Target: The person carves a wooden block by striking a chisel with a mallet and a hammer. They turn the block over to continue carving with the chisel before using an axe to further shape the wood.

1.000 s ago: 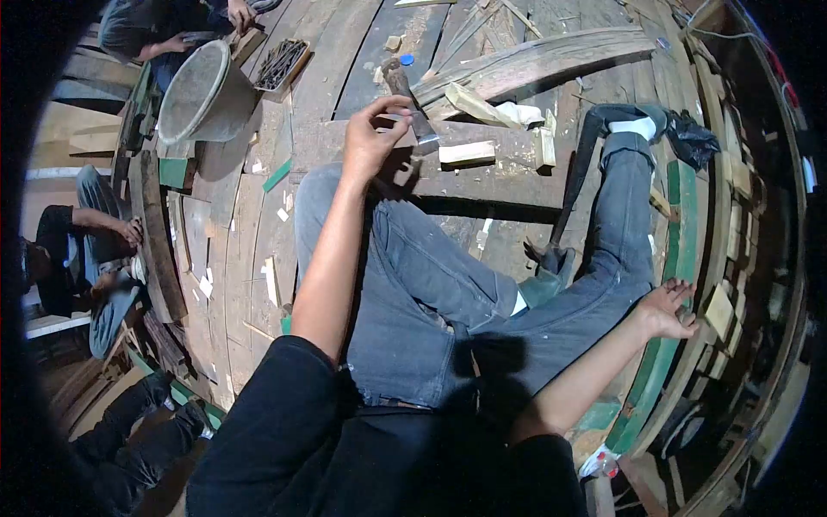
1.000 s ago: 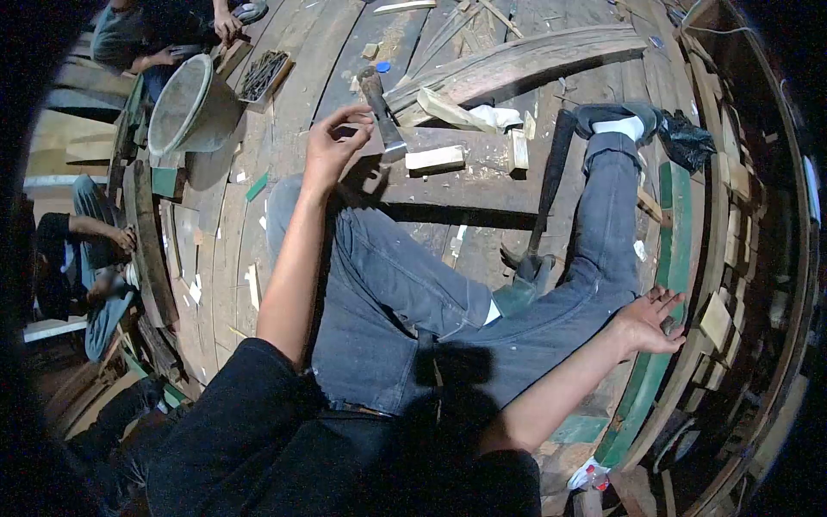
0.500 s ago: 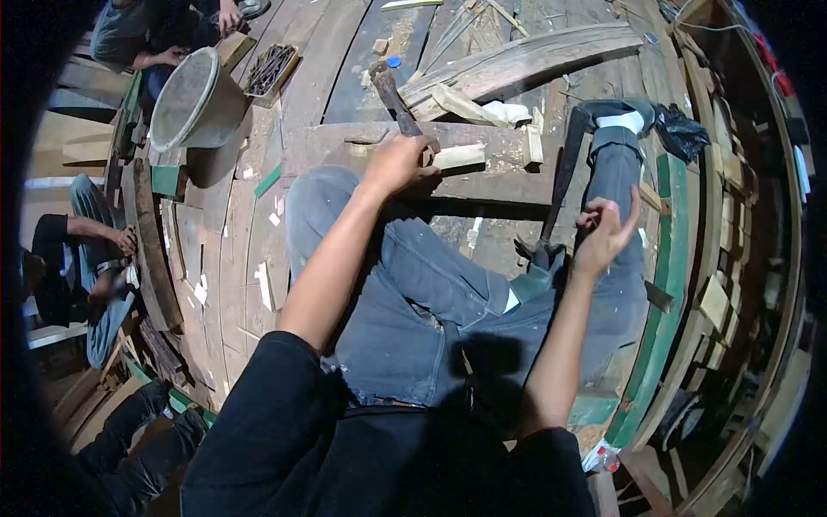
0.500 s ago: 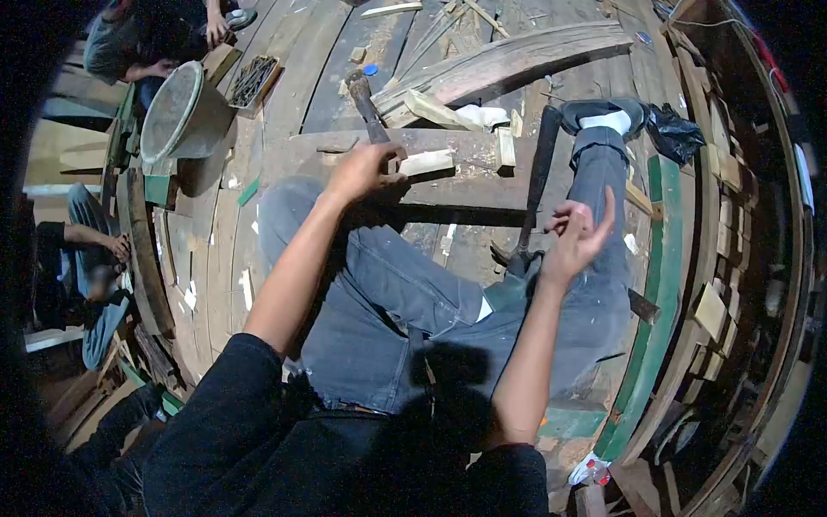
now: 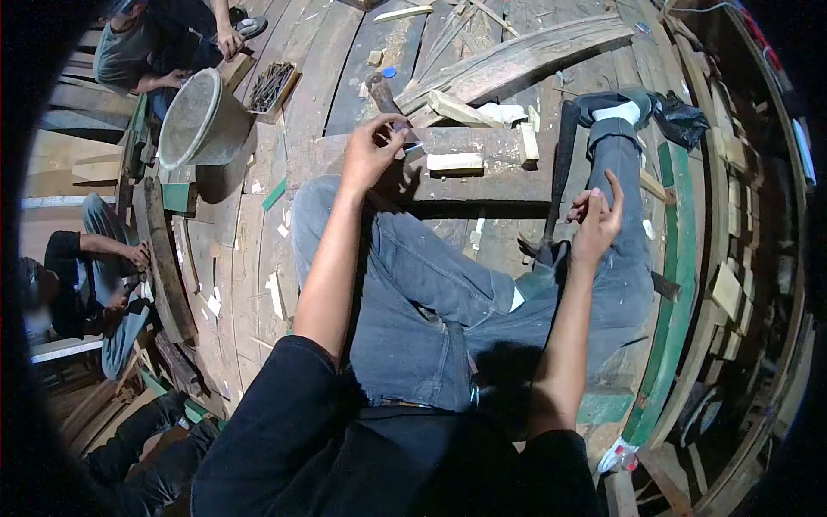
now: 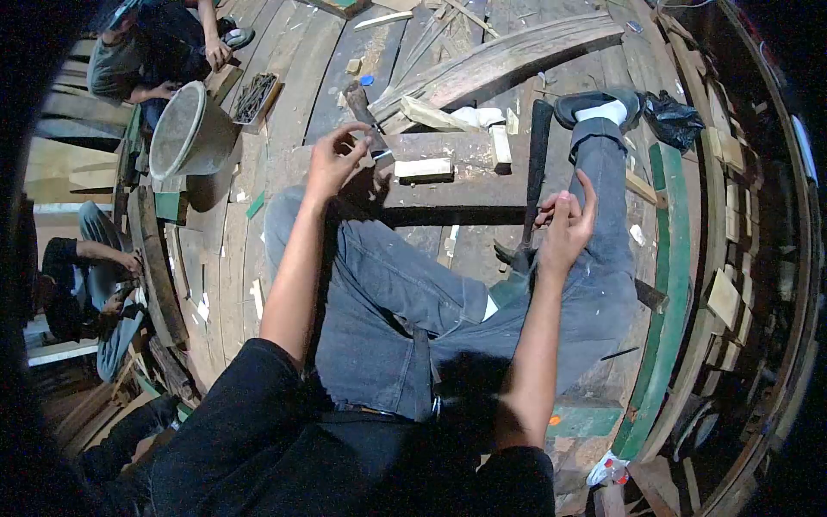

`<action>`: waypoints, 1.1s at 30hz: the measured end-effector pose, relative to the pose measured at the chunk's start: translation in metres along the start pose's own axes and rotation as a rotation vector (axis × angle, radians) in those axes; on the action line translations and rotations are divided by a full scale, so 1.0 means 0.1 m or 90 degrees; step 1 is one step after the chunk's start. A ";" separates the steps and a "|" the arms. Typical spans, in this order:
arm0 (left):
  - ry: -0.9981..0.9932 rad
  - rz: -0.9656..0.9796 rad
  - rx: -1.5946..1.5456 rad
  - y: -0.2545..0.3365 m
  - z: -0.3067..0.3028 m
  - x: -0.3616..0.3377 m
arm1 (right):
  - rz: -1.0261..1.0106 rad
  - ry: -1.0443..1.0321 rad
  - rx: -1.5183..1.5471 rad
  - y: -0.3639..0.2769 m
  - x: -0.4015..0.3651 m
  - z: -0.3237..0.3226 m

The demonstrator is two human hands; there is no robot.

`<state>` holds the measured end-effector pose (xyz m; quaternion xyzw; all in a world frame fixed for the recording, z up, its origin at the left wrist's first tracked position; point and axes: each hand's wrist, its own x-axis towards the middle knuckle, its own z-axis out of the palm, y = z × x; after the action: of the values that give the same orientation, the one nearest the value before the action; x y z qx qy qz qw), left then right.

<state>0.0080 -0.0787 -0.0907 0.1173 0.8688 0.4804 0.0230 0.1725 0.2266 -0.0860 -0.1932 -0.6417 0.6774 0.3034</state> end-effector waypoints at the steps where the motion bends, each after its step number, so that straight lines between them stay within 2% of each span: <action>1: -0.019 -0.013 -0.017 -0.06 -0.01 0.02 | 0.002 -0.002 -0.006 -0.01 0.00 0.01; 2: -0.037 -0.026 -0.035 -0.11 -0.01 0.02 | 0.003 -0.005 -0.012 -0.01 0.00 0.02; 4: -0.022 0.125 0.171 -0.13 0.05 -0.04 | 0.004 -0.015 -0.014 0.01 0.01 0.03; 6: -0.107 0.158 0.282 -0.04 0.12 -0.09 | 0.005 -0.024 -0.029 0.04 0.01 0.02; 9: -0.123 0.248 0.517 -0.16 0.37 -0.09 | 0.023 -0.035 -0.026 0.03 -0.01 0.02; 12: -0.149 0.239 0.450 -0.15 0.33 -0.08 | 0.022 -0.045 -0.026 0.02 -0.01 0.06; 13: -0.146 0.239 0.368 -0.10 0.30 -0.09 | 0.023 -0.047 -0.026 0.03 -0.01 0.07; 15: -0.165 0.185 0.319 -0.02 0.27 -0.11 | 0.055 -0.047 -0.035 0.09 -0.03 0.06; 18: -0.180 0.157 0.277 -0.05 0.24 -0.10 | 0.090 -0.125 -0.104 0.07 -0.12 0.17; 20: -0.200 0.180 0.209 -0.05 0.24 -0.10 | 0.109 -0.202 -0.131 0.08 -0.19 0.29; 22: -0.234 0.193 0.219 0.05 0.22 -0.14 | -0.021 -0.196 -0.249 0.12 -0.27 0.50; 25: -0.266 0.292 0.226 -0.04 0.27 -0.14 | 0.081 -0.243 -0.163 0.17 -0.31 0.57; 28: -0.273 0.341 0.243 -0.08 0.36 -0.15 | 0.064 -0.308 -0.121 0.27 -0.33 0.55; 29: -0.296 0.324 0.260 -0.07 0.38 -0.14 | 0.034 -0.334 -0.239 0.17 -0.33 0.56; 30: -0.294 0.324 0.263 -0.06 0.39 -0.14 | -0.100 -0.337 -0.273 0.28 -0.31 0.55; 33: -0.274 0.311 0.300 -0.05 0.39 -0.15 | -0.016 -0.342 -0.311 0.21 -0.33 0.55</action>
<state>0.0278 -0.0525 -0.1168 0.4208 0.8768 0.2241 0.0622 0.1573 0.1637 -0.1056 -0.0677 -0.8436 0.5271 0.0772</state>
